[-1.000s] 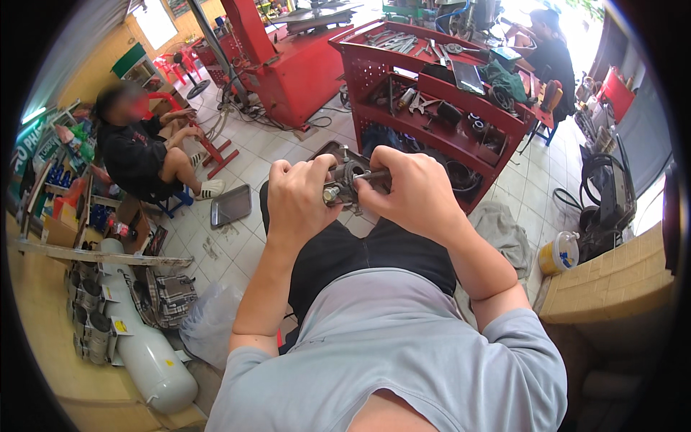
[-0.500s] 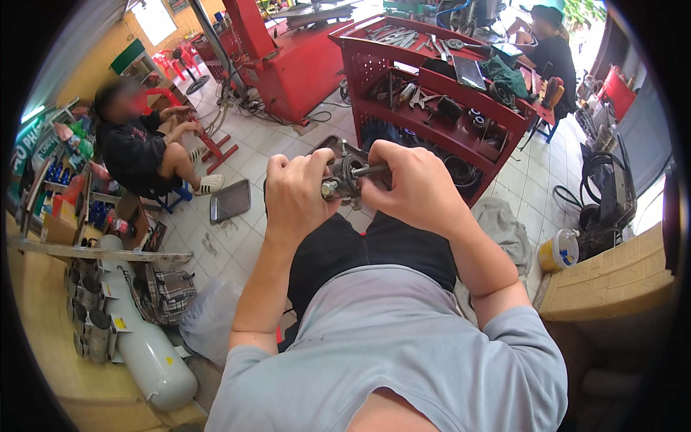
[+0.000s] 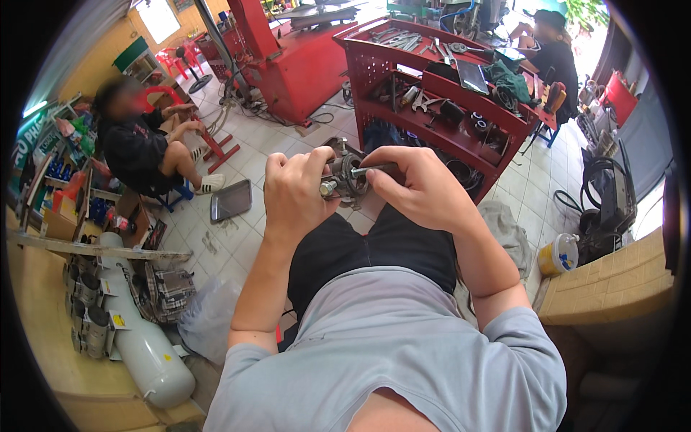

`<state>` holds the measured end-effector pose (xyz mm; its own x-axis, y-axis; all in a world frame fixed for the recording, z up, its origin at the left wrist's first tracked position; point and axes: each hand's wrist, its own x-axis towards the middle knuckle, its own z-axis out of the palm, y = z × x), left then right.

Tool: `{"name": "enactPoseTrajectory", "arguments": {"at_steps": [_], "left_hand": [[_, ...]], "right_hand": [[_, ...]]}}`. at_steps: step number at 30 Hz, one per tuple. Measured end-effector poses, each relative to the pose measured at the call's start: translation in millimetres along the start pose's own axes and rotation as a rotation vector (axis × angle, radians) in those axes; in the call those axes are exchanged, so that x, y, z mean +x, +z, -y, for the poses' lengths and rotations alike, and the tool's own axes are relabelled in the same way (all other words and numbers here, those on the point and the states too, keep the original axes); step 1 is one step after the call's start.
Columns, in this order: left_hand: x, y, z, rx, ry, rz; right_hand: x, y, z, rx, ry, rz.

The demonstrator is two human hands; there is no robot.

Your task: The person sits on a low stool in a workshop and holds a metallic mechanical component, likely a carburetor, in their lap. They use both hands to manipulate the internal parts, rotating and adjusting a central shaft and surrounding fittings. The person repeatedly checks the movement of the shaft and adjusts the component's orientation throughout the clip.

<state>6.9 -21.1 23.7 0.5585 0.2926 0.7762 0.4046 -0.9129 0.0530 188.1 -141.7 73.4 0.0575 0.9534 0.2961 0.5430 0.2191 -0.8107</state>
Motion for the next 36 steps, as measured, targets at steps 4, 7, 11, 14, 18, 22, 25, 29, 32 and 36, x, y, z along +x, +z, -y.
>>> {"name": "enactPoseTrajectory", "arguments": {"at_steps": [4, 7, 11, 14, 18, 22, 25, 29, 32, 36], "left_hand": [[-2, 4, 2, -0.013, 0.000, -0.012], [-2, 1, 1, -0.004, -0.008, 0.004], [1, -1, -1, 0.005, 0.012, -0.010], [1, 1, 0, -0.005, 0.009, -0.030], [-2, 2, 1, -0.008, -0.002, -0.027], [0, 1, 1, 0.001, 0.005, -0.020], [0, 3, -2, -0.010, 0.007, -0.013], [-3, 5, -3, 0.011, 0.001, 0.026], [-2, 4, -3, -0.001, 0.009, 0.013], [-1, 3, -2, -0.016, 0.008, 0.009]], "right_hand": [[2, -1, -12, 0.282, -0.053, 0.066], [2, -6, -10, 0.244, -0.054, 0.085], [3, -3, -13, 0.093, -0.024, 0.088], [7, -8, -15, 0.298, 0.017, 0.177], [7, -15, -17, 0.321, -0.010, 0.148], [5, -14, -11, 0.236, 0.016, 0.175], [7, -11, -18, 0.242, -0.043, 0.170], [5, -13, -10, 0.287, -0.091, 0.161], [2, -16, -7, 0.179, -0.019, 0.146], [6, -12, -19, 0.120, -0.081, 0.150]]}}
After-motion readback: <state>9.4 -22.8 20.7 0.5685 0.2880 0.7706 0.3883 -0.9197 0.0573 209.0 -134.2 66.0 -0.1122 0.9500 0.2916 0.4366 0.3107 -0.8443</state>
